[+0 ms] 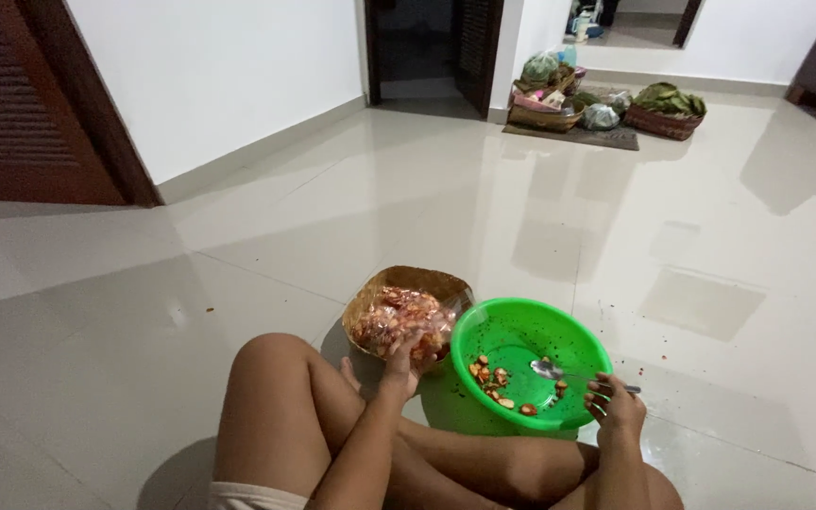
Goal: Transferring small food items from a green bowl to a brown container using hands and a spoon
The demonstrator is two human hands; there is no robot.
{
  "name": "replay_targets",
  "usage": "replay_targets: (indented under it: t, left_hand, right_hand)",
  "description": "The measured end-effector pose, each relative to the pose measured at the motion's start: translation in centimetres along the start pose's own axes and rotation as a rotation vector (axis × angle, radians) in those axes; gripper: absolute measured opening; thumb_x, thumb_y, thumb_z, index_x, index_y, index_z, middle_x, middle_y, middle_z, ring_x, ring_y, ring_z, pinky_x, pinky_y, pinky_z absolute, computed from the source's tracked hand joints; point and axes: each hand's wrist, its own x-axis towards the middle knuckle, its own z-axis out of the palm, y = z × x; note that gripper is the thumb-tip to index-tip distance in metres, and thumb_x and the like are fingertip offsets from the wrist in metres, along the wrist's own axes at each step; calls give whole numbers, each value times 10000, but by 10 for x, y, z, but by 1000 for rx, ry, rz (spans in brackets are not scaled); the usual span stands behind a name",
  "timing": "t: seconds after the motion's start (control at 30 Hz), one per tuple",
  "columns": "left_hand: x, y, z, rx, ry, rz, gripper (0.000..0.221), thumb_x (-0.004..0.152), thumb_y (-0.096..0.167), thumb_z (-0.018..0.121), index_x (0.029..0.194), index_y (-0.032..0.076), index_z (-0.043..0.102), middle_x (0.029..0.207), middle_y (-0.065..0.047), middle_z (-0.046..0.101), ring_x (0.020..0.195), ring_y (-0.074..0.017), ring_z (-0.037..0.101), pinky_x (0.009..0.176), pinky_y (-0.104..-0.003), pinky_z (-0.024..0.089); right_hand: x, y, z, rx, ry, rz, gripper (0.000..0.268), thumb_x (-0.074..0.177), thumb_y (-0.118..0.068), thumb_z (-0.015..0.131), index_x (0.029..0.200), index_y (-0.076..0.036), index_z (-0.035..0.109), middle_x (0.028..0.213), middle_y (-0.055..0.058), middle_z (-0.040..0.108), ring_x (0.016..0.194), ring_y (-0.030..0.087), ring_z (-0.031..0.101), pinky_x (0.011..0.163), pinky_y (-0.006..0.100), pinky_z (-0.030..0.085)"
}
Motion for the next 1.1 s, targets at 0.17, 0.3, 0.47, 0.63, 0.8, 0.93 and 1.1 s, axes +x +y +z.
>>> replay_targets:
  t: [0.17,0.3,0.47,0.63,0.8,0.93,1.1]
  left_hand:
    - [-9,5,1,-4,-51,-8,285,897,157,730,1171,107,668,955,-95,739,795,-253,723,601,-355,614]
    - [-4,7,-7,-12,-48,-67,346,836,244,800,1146,114,718,980,-70,773,820,-198,714,593,-316,600]
    - [6,22,-20,-99,-109,-109,269,936,242,689,1157,90,706,1017,-107,778,874,-237,745,652,-328,618]
    - [-16,53,-5,90,-86,-98,369,873,286,715,1202,126,664,1067,-115,748,898,-265,707,659,-363,590]
    - [-9,58,-4,138,-161,-105,319,888,259,730,1140,69,681,1048,-125,774,841,-237,722,640,-364,617]
    - [2,56,6,140,-106,-243,461,904,226,709,1322,67,601,1070,-182,753,778,-285,720,647,-374,607]
    - [30,12,-20,-6,-124,-396,317,904,210,700,1205,111,683,1013,-115,783,799,-265,738,620,-351,588]
  right_hand:
    - [-3,-2,-7,25,11,13,190,964,-272,672,981,-90,722,768,75,651,591,208,582,551,303,484]
    - [-5,-2,-15,1,42,-33,297,1062,-380,559,999,-149,734,818,40,638,648,199,596,588,301,492]
    - [11,4,-22,125,163,5,382,1079,-390,489,997,-138,764,763,25,646,591,165,559,561,279,505]
    - [18,11,-18,62,181,10,367,1116,-329,462,1034,-112,747,813,41,664,609,161,575,542,296,476]
    - [39,25,-19,-4,151,-91,295,1080,-248,504,1097,-73,741,899,74,724,685,139,625,541,270,495]
    - [42,25,-6,-97,260,-203,179,1003,-114,623,1113,-19,729,919,133,731,681,188,646,542,285,526]
    - [29,24,-7,-168,152,-297,229,1013,-38,621,1221,31,687,990,232,713,799,238,679,638,306,552]
